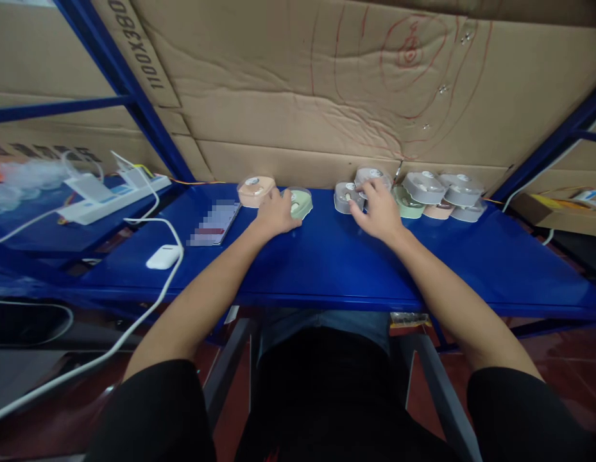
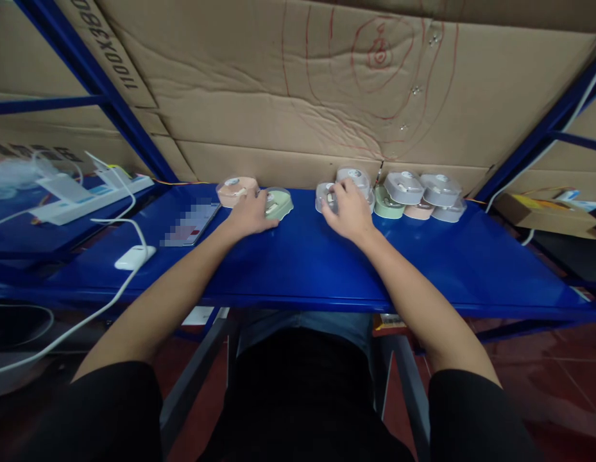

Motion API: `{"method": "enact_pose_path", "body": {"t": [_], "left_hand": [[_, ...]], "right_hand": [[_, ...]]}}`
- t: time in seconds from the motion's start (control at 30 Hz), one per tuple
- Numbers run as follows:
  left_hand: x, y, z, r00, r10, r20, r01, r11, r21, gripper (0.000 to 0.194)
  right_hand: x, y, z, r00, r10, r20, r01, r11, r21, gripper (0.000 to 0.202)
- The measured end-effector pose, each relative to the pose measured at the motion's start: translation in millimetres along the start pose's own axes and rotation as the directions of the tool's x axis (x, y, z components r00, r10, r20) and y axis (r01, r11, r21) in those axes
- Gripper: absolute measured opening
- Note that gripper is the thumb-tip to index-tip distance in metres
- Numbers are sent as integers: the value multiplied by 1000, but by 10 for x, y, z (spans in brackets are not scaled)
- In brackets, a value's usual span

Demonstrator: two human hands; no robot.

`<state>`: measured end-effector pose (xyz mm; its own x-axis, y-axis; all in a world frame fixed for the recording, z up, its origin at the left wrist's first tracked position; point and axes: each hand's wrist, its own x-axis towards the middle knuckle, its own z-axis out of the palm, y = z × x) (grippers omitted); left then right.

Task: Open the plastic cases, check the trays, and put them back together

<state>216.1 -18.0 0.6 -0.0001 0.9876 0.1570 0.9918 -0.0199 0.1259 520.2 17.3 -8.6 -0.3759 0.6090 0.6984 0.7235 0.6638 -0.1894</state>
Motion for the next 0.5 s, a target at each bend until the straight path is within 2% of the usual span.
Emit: {"method": "enact_pose_path", "body": {"t": [0.07, 0.1, 0.2, 0.27, 0.3, 0.33, 0.4, 0.5], "left_hand": [[5, -109, -67, 990, 135, 48, -133, 990, -50, 97], [3, -158, -97, 968, 239, 73, -232, 968, -92, 100], [-29, -191, -126, 835, 543, 91, -501, 817, -284, 100], [-69, -103, -77, 758, 651, 44, -582, 705, -406, 98], [-90, -38, -36, 739, 674, 15, -595, 662, -455, 98], [-109, 29, 13, 734, 680, -5, -591, 635, -498, 99], [-133, 145, 113, 761, 648, -32, -552, 620, -558, 101], [-127, 213, 209, 809, 587, -32, -488, 639, -595, 110]], "right_hand": [[-21, -72, 19, 995, -60, 74, 55, 995, 78, 37], [-31, -99, 23, 988, -98, 119, 84, 989, 120, 41], [-60, -164, 20, 942, -208, 265, 143, 959, 244, 76], [-79, -209, 15, 894, -243, 376, 133, 946, 294, 104], [-88, -233, 12, 869, -243, 431, 114, 946, 303, 113], [-96, -254, 8, 847, -233, 478, 91, 949, 302, 118], [-104, -287, -10, 818, -197, 541, 47, 960, 278, 120], [-87, -294, -64, 808, -143, 572, 10, 973, 229, 116]]}}
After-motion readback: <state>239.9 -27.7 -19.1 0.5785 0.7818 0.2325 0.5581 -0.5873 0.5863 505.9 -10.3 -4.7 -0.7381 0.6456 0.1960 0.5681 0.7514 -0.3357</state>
